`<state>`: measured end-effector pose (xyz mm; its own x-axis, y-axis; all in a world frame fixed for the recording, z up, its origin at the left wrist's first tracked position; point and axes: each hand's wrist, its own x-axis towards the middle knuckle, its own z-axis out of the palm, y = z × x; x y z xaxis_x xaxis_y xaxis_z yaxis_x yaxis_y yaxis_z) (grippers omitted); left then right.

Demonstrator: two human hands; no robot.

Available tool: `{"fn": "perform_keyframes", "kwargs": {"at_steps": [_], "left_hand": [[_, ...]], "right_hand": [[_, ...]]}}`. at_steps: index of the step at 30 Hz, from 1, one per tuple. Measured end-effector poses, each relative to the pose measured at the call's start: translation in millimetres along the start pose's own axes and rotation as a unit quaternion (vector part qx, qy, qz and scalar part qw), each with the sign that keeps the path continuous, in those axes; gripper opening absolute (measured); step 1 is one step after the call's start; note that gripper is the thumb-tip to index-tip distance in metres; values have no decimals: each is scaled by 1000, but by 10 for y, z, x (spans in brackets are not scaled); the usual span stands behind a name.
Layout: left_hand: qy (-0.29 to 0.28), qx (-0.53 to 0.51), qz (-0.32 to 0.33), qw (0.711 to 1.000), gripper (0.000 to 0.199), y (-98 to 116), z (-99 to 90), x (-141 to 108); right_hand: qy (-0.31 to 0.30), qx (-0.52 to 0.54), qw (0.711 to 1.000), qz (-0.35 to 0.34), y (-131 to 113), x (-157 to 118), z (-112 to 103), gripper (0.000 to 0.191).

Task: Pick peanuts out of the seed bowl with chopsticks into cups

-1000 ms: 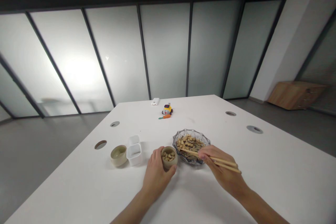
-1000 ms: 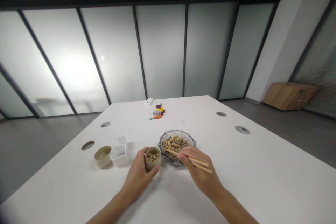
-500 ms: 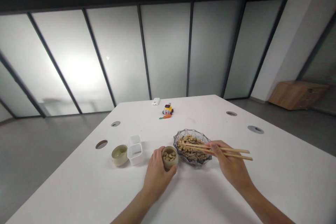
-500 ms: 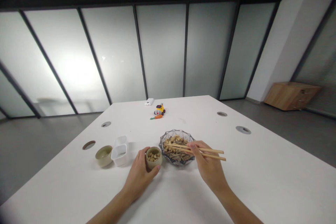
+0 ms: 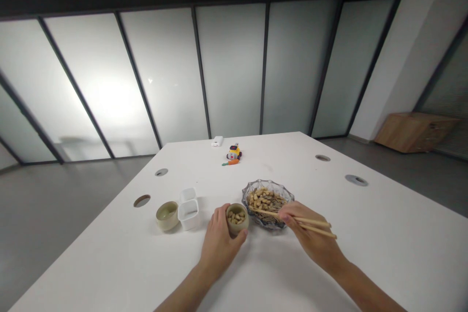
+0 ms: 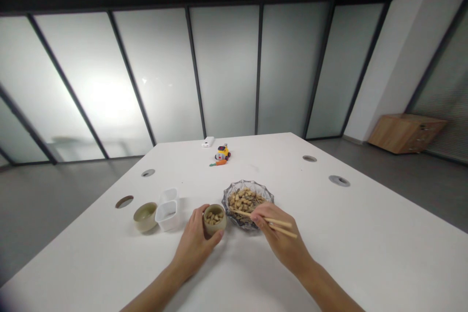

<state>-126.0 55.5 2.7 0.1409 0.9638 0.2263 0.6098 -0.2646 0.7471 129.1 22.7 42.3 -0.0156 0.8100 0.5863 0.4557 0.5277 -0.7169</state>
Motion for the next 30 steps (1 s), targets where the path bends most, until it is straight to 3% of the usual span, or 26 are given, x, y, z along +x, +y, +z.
{"fn": "perform_keyframes", "kwargs": {"at_steps": [11,30], "left_hand": [[3,0,3,1000,65,0,1,-5],[-6,3,-1,1000,69,-4,10,6]], "right_hand": [[-24,16,999,-30,27,-46,6,20],[26,-6,1000,-5,44,18,-13,31]]}}
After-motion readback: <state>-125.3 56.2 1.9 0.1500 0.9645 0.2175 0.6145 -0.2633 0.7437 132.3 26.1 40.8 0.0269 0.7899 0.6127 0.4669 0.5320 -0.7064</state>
